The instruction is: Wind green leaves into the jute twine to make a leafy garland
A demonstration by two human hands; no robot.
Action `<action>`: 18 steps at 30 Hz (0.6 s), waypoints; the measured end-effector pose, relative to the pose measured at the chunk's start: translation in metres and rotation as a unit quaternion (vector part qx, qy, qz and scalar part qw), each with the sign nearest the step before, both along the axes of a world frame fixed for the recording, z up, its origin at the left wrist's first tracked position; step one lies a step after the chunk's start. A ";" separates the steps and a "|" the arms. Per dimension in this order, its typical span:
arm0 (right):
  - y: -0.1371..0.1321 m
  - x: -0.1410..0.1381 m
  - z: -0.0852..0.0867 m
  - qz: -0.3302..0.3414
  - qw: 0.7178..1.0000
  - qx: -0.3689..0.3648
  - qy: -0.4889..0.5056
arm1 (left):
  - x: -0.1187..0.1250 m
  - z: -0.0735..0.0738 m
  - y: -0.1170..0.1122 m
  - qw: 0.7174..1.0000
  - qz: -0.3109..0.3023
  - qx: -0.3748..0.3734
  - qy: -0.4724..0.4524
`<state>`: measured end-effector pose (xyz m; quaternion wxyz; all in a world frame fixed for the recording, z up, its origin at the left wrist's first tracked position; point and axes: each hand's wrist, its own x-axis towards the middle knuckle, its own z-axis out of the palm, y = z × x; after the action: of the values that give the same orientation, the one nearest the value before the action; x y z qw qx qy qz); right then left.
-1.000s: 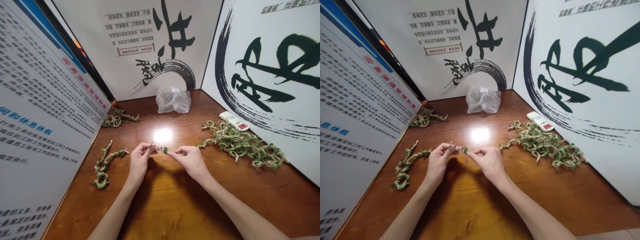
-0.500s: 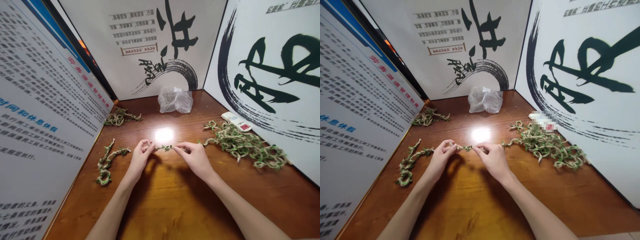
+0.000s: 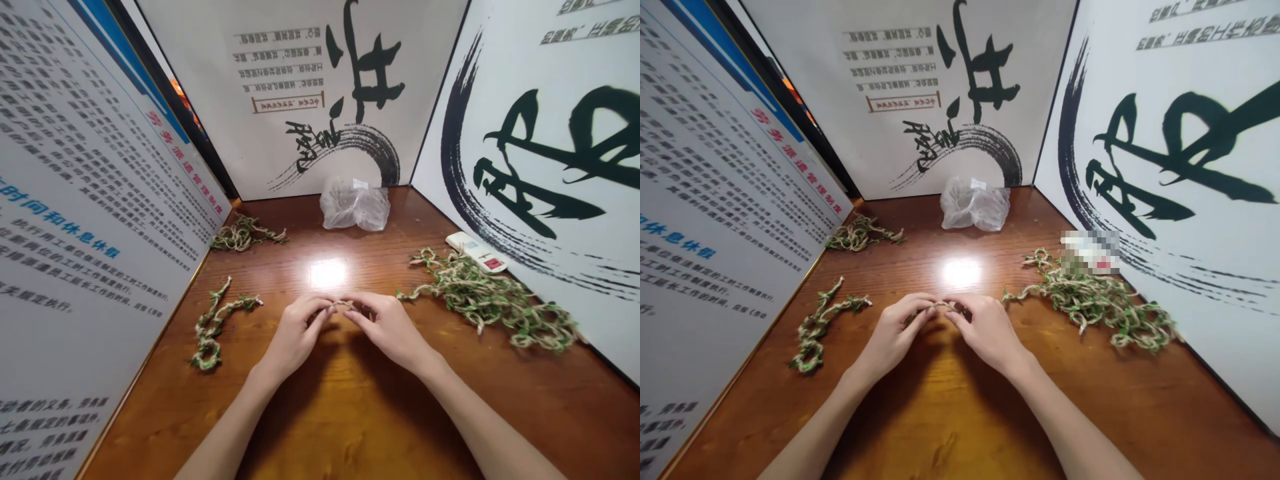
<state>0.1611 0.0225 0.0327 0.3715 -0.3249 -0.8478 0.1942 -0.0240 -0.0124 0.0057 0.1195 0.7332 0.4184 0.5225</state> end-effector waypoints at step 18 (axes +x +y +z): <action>0.006 -0.007 -0.009 -0.047 0.973 -0.147 0.170 | 0.008 0.008 -0.006 0.980 -0.056 -0.105 -0.159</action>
<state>0.1539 0.0285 0.0234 0.4672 -0.3779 -0.7178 0.3516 -0.0165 -0.0179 0.0133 0.2897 0.6468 0.4044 0.5780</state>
